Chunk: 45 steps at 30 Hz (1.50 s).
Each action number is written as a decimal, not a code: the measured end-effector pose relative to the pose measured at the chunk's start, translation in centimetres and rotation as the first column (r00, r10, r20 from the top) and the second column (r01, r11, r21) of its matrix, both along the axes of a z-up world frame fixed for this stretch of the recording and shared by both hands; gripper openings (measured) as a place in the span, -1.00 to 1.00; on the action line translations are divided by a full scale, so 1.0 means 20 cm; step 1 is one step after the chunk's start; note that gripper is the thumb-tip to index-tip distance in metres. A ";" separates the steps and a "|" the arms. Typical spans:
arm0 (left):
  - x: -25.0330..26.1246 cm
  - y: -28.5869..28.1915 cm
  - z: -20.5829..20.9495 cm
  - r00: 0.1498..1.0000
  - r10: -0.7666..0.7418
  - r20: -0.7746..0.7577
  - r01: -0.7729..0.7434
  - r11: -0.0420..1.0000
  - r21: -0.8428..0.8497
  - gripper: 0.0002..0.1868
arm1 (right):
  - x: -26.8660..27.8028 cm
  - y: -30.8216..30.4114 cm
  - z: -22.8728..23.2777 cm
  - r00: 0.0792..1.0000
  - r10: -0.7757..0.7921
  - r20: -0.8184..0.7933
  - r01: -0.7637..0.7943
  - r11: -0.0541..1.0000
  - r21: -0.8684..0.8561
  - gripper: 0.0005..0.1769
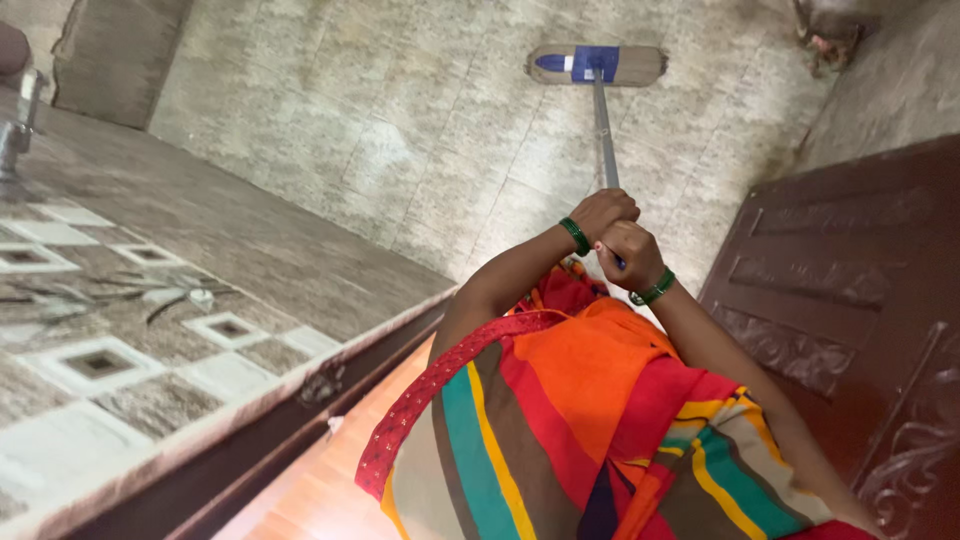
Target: The person mops the tiled walls and floor using a long-handled mop with a blue head.
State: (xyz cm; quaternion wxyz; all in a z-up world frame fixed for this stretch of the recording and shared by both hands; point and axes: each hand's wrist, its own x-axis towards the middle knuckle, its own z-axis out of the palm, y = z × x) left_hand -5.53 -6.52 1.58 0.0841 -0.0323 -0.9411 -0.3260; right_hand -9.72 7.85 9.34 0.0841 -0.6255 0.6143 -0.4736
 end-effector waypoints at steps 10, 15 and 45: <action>0.14 0.43 -0.06 0.974 -0.046 -0.220 0.111 0.949 0.294 -0.72 | 0.09 0.35 0.16 0.996 0.081 -0.039 -0.083 0.995 -0.059 -0.85; 0.12 0.37 -0.08 0.972 -0.155 -0.176 0.184 0.970 0.159 -0.89 | 0.06 0.28 -0.07 0.973 0.226 -0.051 -0.231 0.930 -0.285 -0.81; -0.35 -0.25 0.05 0.997 -0.076 0.007 0.076 0.994 -0.073 -0.85 | -0.30 -0.23 -0.24 0.993 -0.091 -0.079 0.100 0.988 0.119 -0.77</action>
